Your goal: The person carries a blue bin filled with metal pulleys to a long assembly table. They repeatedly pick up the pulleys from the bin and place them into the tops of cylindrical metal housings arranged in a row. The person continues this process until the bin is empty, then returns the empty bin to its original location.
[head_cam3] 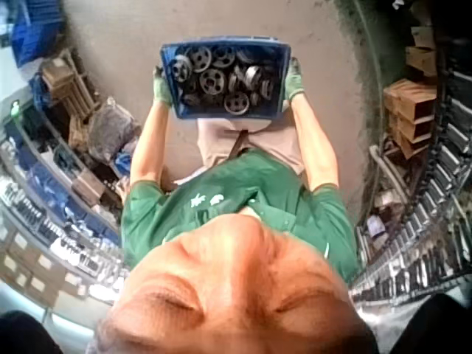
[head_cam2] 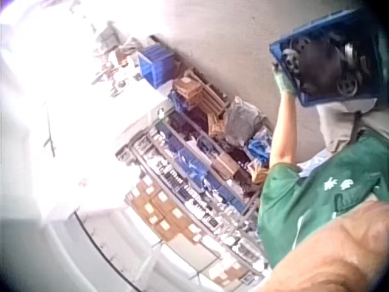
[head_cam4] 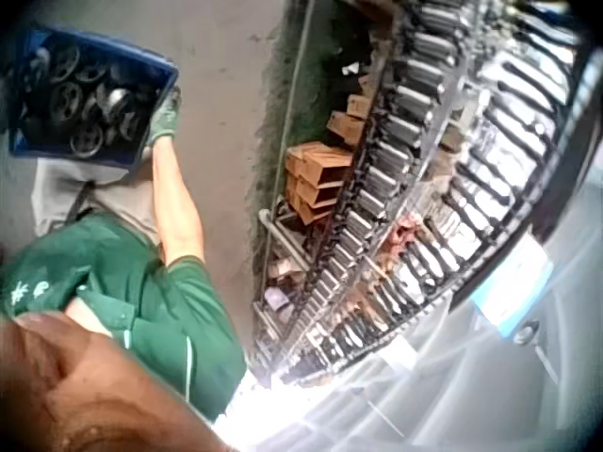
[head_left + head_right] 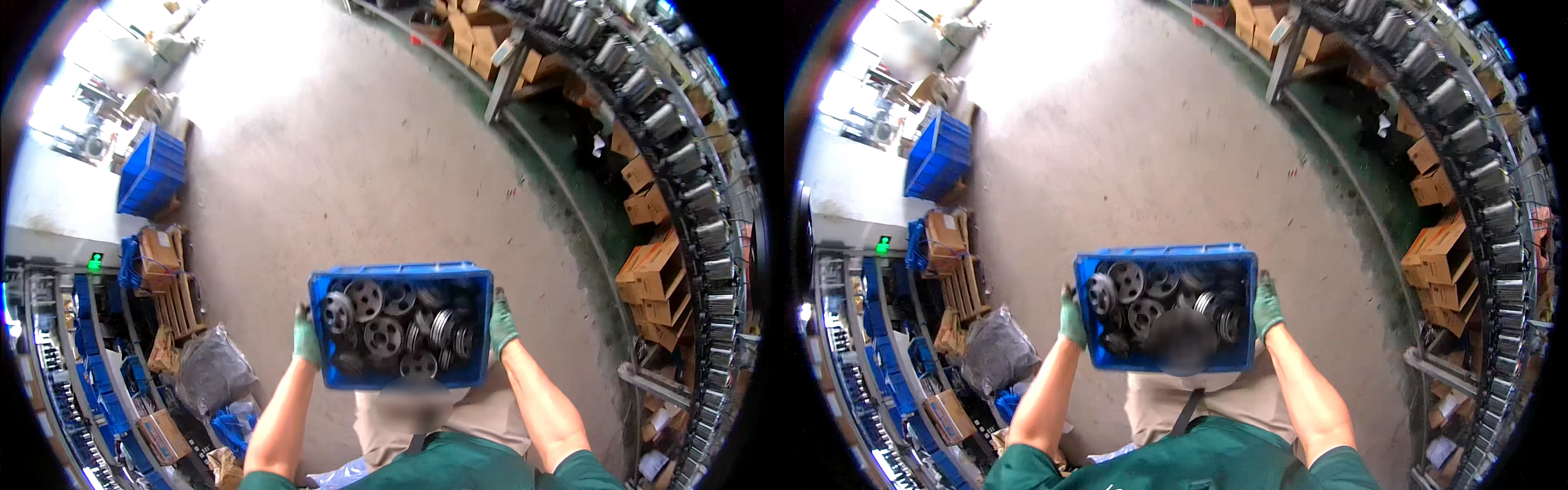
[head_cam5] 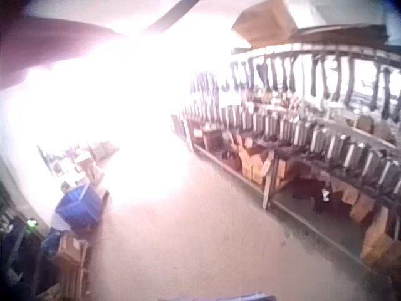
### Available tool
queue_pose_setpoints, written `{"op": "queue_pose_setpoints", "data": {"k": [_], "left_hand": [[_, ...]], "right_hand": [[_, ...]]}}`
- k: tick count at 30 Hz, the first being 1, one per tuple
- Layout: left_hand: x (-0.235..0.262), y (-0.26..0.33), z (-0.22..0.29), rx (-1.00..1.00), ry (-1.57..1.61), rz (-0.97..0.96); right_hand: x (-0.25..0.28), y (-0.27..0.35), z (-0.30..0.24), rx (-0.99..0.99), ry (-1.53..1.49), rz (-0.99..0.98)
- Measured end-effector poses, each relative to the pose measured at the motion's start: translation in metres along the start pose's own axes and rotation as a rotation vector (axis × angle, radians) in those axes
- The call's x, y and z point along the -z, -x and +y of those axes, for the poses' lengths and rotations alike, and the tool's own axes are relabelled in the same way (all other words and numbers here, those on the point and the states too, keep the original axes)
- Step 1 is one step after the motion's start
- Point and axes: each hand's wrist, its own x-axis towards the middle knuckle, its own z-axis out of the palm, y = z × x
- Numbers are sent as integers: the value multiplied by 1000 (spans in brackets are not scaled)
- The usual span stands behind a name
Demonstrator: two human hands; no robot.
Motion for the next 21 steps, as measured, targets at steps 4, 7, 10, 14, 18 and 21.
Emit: {"op": "queue_pose_setpoints", "data": {"k": [4, 7, 10, 14, 18, 21], "left_hand": [[47, -168, 23, 121, -108, 92], [107, -302, -4, 71, -362, 89], [82, -387, 15, 55, -724, 117], [33, -474, -20, 125, -618, 80], [49, -568, 40, -295, -1299, 17], [19, -522, 40, -331, -1483, -112]], "right_hand": [[-89, -41, 27, -306, -377, 191], [-70, -139, 158, -301, -274, 321], [-90, -195, 225, -328, -384, 418], [-59, -218, 326, -297, -436, 566], [-169, -267, 299, -428, -547, 654], [-162, -187, 276, -432, -567, 657]]}}
